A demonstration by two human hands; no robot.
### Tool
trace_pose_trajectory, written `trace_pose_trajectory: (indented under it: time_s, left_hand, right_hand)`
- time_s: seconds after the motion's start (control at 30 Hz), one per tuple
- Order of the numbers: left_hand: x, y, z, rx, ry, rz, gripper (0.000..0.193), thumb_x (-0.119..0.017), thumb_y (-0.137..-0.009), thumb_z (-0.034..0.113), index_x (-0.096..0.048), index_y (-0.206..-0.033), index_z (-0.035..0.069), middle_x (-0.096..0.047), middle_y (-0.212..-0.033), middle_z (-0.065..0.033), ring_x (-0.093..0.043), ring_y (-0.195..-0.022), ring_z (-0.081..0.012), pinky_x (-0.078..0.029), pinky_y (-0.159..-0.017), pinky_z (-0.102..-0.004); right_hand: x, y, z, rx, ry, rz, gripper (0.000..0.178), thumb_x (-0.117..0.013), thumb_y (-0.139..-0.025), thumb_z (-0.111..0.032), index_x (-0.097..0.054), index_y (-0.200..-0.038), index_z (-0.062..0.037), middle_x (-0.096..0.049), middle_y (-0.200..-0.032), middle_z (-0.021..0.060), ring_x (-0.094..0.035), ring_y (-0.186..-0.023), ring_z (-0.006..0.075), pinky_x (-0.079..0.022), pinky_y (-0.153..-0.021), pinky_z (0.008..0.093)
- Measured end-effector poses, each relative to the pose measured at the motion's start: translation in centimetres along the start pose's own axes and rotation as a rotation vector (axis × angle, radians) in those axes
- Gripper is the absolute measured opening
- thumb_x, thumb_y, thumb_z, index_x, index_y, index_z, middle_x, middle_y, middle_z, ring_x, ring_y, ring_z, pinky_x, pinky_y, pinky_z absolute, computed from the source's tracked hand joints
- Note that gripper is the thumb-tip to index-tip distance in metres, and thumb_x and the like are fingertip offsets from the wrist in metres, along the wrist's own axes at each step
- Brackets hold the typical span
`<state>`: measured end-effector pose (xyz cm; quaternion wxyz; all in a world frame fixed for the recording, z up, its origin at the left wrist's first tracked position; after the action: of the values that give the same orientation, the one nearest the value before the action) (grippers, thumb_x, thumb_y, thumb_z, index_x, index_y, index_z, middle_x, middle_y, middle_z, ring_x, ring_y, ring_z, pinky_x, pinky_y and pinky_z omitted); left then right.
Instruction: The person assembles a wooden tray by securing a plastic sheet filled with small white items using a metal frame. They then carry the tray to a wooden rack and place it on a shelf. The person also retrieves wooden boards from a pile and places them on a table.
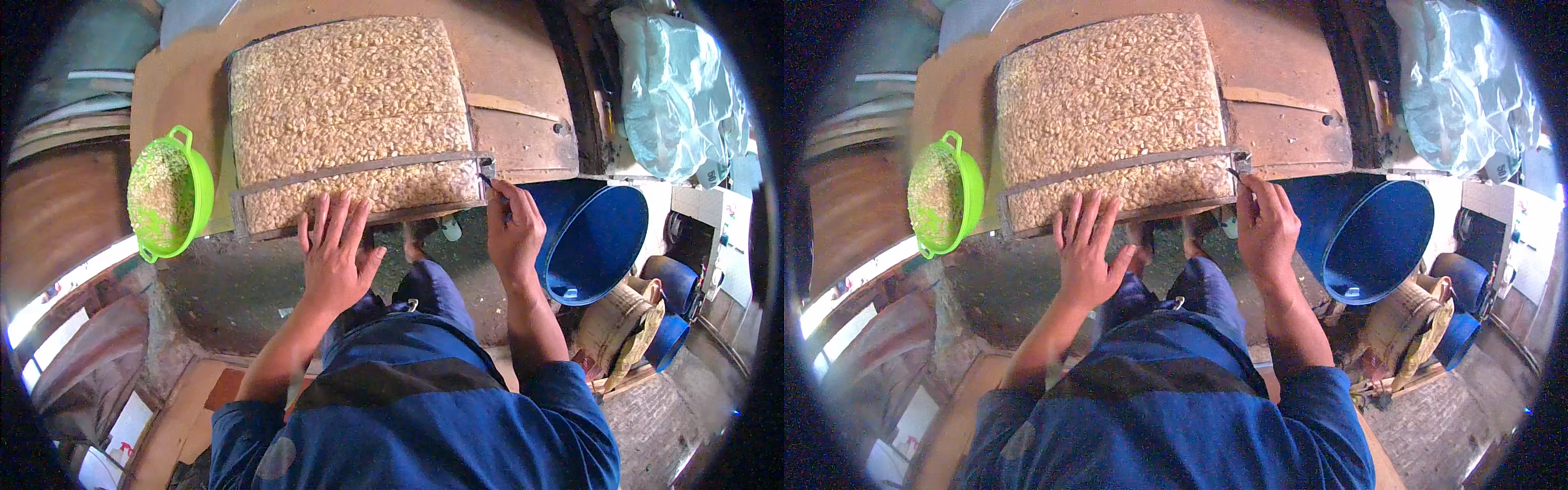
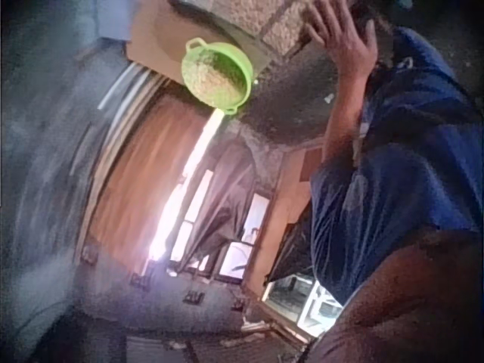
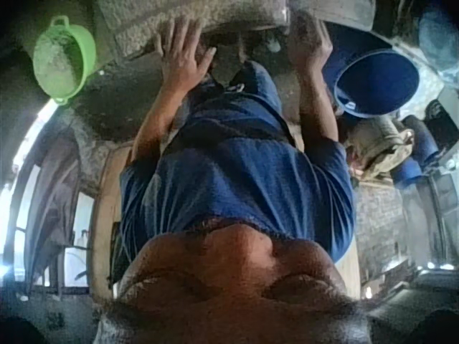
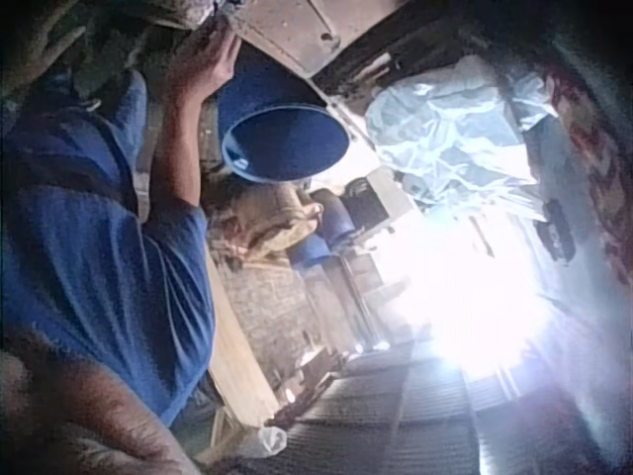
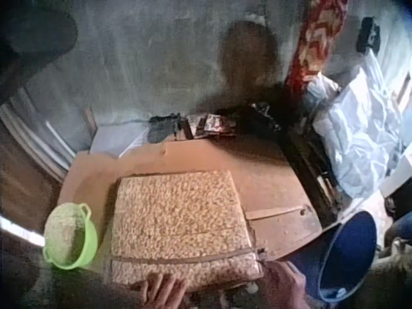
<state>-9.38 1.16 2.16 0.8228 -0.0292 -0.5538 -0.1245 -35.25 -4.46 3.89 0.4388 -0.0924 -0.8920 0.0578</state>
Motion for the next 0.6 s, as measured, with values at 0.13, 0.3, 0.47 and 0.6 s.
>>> trace_pose_trajectory:
  time_s: [0.13,0.3,0.47,0.6]
  left_hand:
    - [-0.6,-1.4,2.1,-0.049,-0.020,0.002,0.067,-0.053,-0.091,0.048,-0.039,-0.148,0.015,-0.030,-0.155,-0.0145,-0.020,-0.145,-0.0382,-0.008,-0.115,-0.0560]
    - [-2.1,-4.8,5.6,-0.088,-0.009,0.037,0.070,-0.051,-0.092,0.051,-0.033,-0.150,0.015,-0.025,-0.157,-0.0164,-0.016,-0.145,-0.0406,-0.004,-0.114,-0.0598]
    - [-3.4,-6.5,7.4,-0.091,-0.061,0.034,0.073,-0.049,-0.092,0.052,-0.031,-0.151,0.012,-0.022,-0.157,-0.0167,-0.012,-0.146,-0.0396,-0.003,-0.114,-0.0609]
    - [-3.8,-7.1,8.4,-0.099,-0.079,0.018,0.072,-0.046,-0.093,0.055,-0.032,-0.151,0.016,-0.021,-0.158,-0.0171,-0.012,-0.146,-0.0404,-0.002,-0.114,-0.0606]
  right_hand:
    - [1.4,0.9,1.5,0.025,-0.035,0.034,0.011,-0.067,-0.085,-0.004,-0.067,-0.096,-0.0037,-0.068,-0.084,0.0137,-0.067,-0.072,0.0286,-0.053,-0.064,0.0342]
    - [3.1,2.5,2.5,-0.045,-0.061,-0.002,0.011,-0.067,-0.085,-0.004,-0.067,-0.096,-0.0038,-0.068,-0.086,0.0137,-0.067,-0.074,0.0289,-0.053,-0.066,0.0349]
    - [5.1,3.4,3.5,-0.087,-0.111,0.023,0.012,-0.067,-0.085,-0.005,-0.067,-0.097,-0.0038,-0.068,-0.087,0.0139,-0.067,-0.076,0.0292,-0.053,-0.068,0.0349]
    - [6.5,3.7,4.5,-0.133,-0.123,0.039,0.012,-0.067,-0.085,-0.005,-0.066,-0.097,-0.0037,-0.068,-0.087,0.0139,-0.067,-0.076,0.0290,-0.053,-0.069,0.0346]
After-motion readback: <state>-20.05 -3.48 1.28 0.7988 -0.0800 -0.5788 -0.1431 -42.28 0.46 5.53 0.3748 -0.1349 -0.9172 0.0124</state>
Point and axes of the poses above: each hand's wrist, its own y-axis away from the middle knuckle, its own x-axis out of the back of the hand, z = x × y, the point moved 1 cm from there along -y, towards the middle knuckle
